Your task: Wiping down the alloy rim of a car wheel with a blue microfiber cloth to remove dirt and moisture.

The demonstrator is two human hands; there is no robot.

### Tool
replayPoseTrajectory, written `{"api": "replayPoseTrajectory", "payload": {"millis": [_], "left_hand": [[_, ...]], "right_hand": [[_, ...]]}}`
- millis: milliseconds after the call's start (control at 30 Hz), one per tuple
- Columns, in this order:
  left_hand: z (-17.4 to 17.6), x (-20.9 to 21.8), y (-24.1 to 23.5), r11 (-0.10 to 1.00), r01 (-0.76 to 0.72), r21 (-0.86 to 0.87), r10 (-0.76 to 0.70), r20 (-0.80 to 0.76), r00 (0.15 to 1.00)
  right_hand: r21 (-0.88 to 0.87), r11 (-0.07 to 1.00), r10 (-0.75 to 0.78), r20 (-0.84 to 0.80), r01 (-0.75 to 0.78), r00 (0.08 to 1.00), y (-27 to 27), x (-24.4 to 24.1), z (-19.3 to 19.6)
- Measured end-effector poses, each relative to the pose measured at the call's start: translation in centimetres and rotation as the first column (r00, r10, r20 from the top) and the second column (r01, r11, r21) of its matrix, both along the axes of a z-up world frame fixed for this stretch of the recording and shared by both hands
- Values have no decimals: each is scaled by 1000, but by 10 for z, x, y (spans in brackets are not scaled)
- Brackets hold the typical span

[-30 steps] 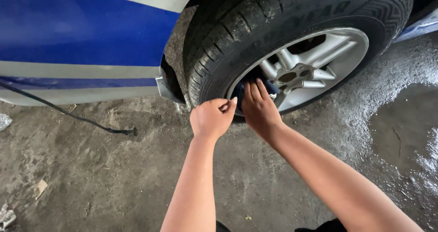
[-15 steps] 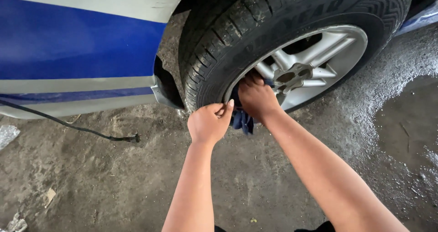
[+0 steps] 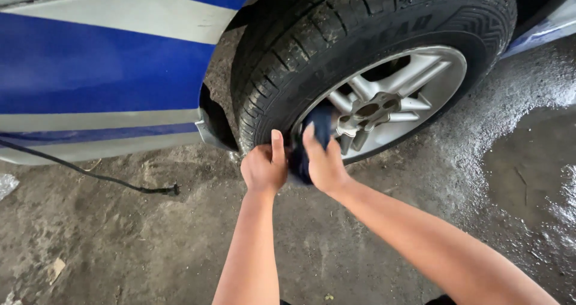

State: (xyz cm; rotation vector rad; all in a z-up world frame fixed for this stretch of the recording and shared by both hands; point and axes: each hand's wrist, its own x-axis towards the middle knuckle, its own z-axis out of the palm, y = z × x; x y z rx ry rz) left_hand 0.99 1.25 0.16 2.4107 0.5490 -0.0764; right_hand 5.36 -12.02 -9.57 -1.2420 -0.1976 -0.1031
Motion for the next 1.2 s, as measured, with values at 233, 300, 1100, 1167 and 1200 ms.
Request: {"api": "replayPoseTrajectory", "payload": {"millis": [233, 300, 1100, 1167, 1200], "left_hand": [[6, -4, -5, 1000, 1, -7, -1, -15, 1000], [1, -3, -7, 998, -37, -59, 40, 38, 998], [-8, 8, -5, 986, -10, 165, 21, -68, 997], [-1, 7, -6, 990, -4, 139, 13, -64, 998], [1, 4, -5, 994, -6, 111, 14, -65, 998]], "right_hand": [[-81, 997, -46, -465, 9, 884, -8, -8, 52], [-296, 921, 90, -474, -254, 876, -18, 13, 11], [-205, 979, -92, -435, 1, 895, 25, -33, 125], [-252, 963, -156, -235, 95, 959, 19, -34, 124], [-282, 941, -201, -27, 185, 979, 17, -36, 123]]}}
